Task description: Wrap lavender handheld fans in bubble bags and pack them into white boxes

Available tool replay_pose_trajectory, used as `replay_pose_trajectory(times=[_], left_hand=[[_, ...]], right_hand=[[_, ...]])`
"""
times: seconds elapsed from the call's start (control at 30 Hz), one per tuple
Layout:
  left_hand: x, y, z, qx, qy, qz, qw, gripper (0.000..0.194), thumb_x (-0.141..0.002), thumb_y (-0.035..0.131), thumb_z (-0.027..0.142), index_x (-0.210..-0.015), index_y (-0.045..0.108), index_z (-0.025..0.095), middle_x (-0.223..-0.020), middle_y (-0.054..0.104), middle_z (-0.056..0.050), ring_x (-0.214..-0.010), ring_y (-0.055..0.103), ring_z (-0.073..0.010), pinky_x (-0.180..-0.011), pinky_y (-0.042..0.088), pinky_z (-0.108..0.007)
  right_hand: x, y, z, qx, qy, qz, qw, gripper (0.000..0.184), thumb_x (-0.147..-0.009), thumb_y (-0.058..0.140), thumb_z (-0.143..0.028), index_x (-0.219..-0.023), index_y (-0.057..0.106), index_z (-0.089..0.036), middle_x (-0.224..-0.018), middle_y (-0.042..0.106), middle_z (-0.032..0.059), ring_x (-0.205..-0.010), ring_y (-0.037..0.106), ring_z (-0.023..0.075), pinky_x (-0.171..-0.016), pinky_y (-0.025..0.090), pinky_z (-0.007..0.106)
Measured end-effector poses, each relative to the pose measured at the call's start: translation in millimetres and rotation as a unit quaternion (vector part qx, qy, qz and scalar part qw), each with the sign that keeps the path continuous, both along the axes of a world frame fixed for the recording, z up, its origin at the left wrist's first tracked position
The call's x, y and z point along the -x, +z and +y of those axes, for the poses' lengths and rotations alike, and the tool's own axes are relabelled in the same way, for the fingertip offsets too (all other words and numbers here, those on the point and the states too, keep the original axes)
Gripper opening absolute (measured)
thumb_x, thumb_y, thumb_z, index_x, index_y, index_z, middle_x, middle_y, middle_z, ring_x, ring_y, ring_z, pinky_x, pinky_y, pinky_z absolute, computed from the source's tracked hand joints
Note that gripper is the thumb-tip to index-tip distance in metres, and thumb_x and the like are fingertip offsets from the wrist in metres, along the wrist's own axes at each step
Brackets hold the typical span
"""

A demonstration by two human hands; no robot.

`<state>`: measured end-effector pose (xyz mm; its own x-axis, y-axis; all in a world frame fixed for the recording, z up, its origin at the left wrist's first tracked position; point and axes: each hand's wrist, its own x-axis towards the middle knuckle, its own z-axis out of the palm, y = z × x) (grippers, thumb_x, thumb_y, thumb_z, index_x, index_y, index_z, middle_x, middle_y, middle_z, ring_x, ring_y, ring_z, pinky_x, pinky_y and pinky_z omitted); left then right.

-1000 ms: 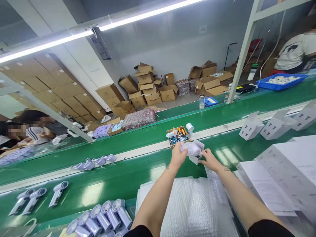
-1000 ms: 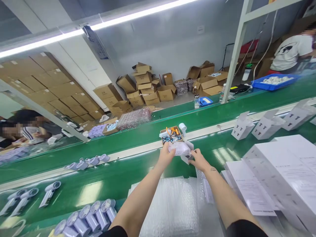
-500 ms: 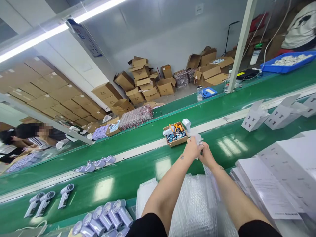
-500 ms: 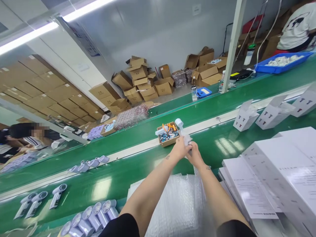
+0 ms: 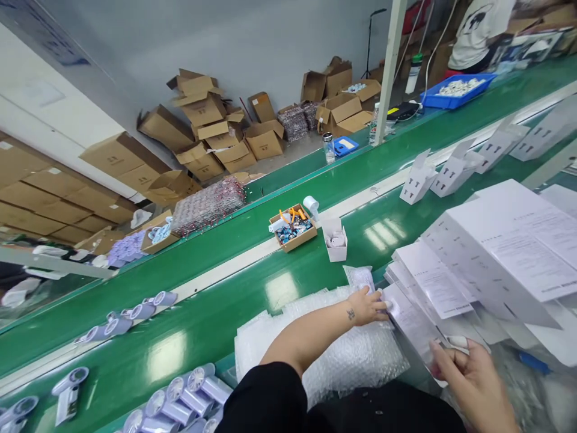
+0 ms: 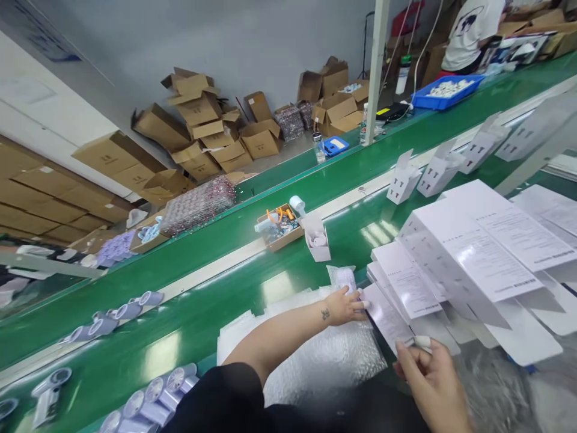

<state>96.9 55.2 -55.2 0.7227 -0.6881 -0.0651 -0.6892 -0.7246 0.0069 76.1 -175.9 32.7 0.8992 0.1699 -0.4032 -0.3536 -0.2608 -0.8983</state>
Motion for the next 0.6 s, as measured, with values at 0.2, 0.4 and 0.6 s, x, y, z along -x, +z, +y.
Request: replay_pose_trajectory(times=[0.2, 0.4, 0.6], left_hand=[[-13, -13.0, 1, -0.029, -0.097, -0.046, 0.994, 0.019, -0.090, 0.045, 0.024, -0.089, 0.064, 0.027, -0.107, 0.057, -0.004, -0.096, 0.048, -0.0206, -0.075, 0.034, -0.036], [-15, 1.0, 3, -0.015, -0.138, -0.028, 0.990, 0.021, -0.092, 0.040, 0.022, -0.090, 0.060, 0.026, -0.097, 0.058, -0.003, -0.096, 0.047, -0.0190, -0.073, 0.035, -0.034], [-15, 49.9, 23, -0.003, -0.014, 0.011, 1.000, 0.023, -0.085, 0.047, 0.018, -0.107, 0.055, 0.021, -0.092, 0.056, -0.007, -0.085, 0.050, -0.0179, -0.073, 0.039, -0.031]], right_hand=[[-2, -18.7, 17, -0.067, -0.121, 0.133, 0.981, 0.084, -0.054, 0.081, -0.044, -0.121, 0.035, -0.025, -0.073, 0.066, -0.0020, -0.050, 0.062, 0.0164, -0.047, 0.052, 0.028], [-14, -30.7, 37, -0.112, -0.151, 0.046, 0.981, 0.092, -0.056, 0.081, -0.041, -0.130, 0.028, -0.029, -0.084, 0.064, -0.0023, -0.052, 0.063, 0.0162, -0.047, 0.055, 0.030], [-36, -47.3, 49, -0.144, -0.185, 0.049, 0.971, 0.056, -0.066, 0.071, -0.050, -0.109, 0.050, -0.021, -0.089, 0.062, 0.0019, -0.073, 0.066, 0.0191, -0.059, 0.058, 0.029]])
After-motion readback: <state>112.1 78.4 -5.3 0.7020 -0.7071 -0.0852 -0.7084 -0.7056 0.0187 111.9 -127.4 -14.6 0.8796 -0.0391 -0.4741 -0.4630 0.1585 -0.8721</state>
